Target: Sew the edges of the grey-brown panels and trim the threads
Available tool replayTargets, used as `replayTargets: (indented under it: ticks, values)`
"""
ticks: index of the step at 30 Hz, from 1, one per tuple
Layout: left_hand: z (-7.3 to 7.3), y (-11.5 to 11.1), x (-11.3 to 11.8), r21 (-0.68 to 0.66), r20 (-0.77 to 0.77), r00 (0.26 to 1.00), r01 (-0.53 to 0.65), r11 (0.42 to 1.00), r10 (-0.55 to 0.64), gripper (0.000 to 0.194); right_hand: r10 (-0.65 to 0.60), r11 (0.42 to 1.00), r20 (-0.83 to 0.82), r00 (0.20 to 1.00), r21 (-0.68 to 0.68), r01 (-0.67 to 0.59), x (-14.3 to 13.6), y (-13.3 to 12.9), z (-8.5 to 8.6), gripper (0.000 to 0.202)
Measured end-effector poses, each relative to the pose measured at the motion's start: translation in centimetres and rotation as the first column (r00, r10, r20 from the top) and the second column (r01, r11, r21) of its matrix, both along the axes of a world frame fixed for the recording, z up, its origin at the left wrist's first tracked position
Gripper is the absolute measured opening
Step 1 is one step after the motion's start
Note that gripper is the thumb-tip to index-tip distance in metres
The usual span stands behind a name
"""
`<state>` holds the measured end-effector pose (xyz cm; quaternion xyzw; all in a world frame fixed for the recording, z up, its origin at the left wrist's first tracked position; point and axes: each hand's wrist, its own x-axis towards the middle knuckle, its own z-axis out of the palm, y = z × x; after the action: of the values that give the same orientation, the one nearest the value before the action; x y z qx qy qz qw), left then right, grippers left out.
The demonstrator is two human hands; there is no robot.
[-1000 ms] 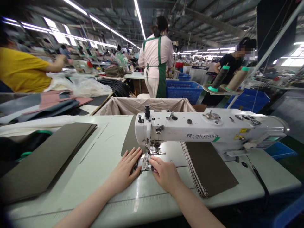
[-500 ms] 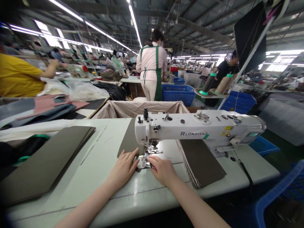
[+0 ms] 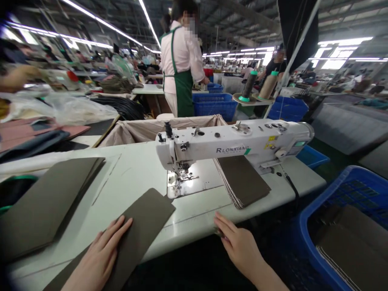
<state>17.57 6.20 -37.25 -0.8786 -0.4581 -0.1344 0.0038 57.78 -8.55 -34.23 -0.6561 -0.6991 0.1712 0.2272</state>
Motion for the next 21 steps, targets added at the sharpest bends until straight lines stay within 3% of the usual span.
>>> replayTargets:
  ticks: [4, 7, 10, 16, 21]
  values:
    - [1.1, -0.6, 3.4, -0.076, 0.005, 0.978, 0.209, 0.975, -0.209, 0.063, -0.2, 0.979, -0.21, 0.957, -0.08, 0.187, -1.9, -3.1, -1.0, 0.021]
    - [2.1, 0.6, 7.0, -0.123, -0.012, 0.943, 0.329, 0.936, -0.332, 0.061, -0.286, 0.954, -0.188, 0.939, -0.145, 0.262, -3.5, -2.5, -0.7, 0.02]
    - [2.3, 1.9, 9.1, -0.148, -0.03, 0.914, 0.397, 0.906, -0.405, 0.059, -0.295, 0.953, -0.176, 0.939, -0.125, 0.276, -4.0, -1.9, -0.5, 0.018]
    - [2.4, 2.3, 9.5, -0.141, -0.013, 0.908, 0.413, 0.9, -0.418, 0.056, -0.329, 0.942, -0.208, 0.921, -0.145, 0.304, -4.0, -2.6, -1.5, 0.012]
    - [3.8, -1.2, 13.2, -0.105, 0.145, 0.94, 0.325, 0.94, -0.309, 0.041, -0.325, 0.945, -0.237, 0.916, -0.122, 0.304, -4.1, -2.1, -1.9, 0.01]
